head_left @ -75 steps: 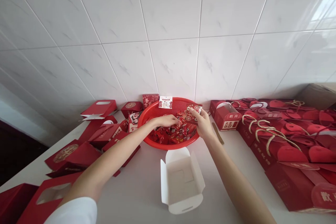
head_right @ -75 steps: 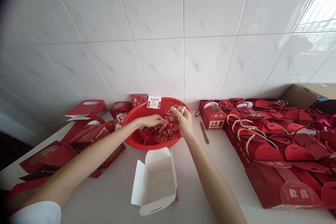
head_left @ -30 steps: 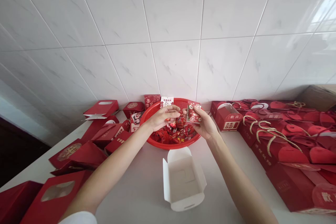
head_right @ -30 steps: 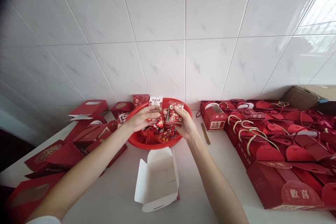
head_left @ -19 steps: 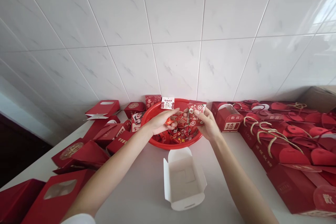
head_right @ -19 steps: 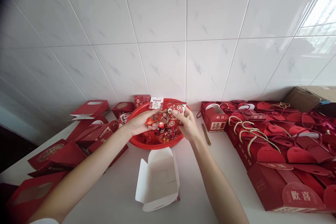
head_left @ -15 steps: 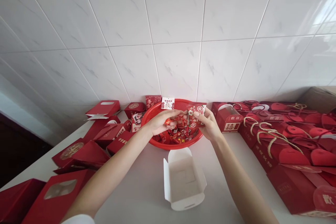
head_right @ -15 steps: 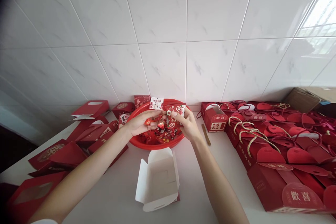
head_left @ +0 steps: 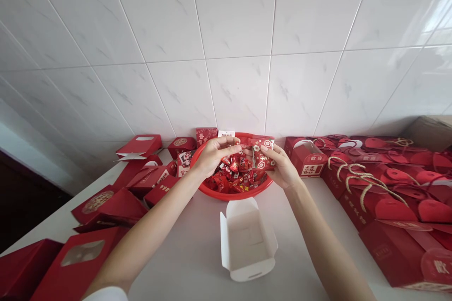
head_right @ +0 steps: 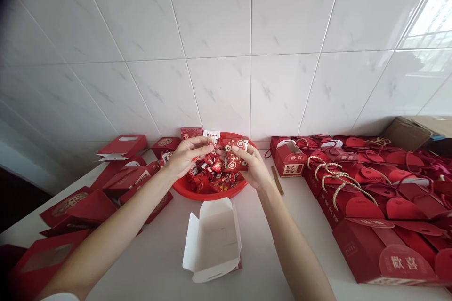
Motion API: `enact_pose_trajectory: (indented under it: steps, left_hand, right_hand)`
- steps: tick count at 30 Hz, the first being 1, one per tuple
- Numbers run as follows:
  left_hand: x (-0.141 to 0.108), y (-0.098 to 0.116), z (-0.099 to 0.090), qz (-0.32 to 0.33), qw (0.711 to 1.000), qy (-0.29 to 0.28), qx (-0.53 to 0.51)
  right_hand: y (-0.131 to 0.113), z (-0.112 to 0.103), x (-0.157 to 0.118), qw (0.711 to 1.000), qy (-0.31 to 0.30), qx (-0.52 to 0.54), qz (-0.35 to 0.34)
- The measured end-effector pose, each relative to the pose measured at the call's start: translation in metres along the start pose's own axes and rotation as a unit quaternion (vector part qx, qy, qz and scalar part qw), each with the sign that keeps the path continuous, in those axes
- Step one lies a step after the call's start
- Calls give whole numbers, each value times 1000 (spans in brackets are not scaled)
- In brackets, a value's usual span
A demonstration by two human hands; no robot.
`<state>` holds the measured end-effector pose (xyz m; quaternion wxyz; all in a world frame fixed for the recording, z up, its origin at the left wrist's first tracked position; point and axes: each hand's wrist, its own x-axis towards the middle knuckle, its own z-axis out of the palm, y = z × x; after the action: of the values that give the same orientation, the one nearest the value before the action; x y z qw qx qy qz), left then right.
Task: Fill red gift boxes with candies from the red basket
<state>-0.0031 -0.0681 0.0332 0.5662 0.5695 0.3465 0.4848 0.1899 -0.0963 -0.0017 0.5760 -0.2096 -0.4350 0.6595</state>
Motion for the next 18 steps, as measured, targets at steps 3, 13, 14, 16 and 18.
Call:
enact_pose_trajectory:
  steps: [3,13,14,16,18]
  left_hand:
    - [-1,0,1,-13,1000,-2,-14]
    - [0,0,-1,-187,966,8,-178]
    - [-1,0,-2,-189,965,0,-184]
    - [-4,1,-3,-182,966,-18,-183]
    - [-8,2,-3,-173,971,-34,-165]
  right_hand:
    - [0,1,-1,1000,6,-6,1]
    - [-7,3,-2,998,52,-27,-2]
    - [-8,3,-2,998,53,-30,0]
    - [-12,4,-4,998,52,-36,6]
    - [-15,4,-5,998,49,-41,9]
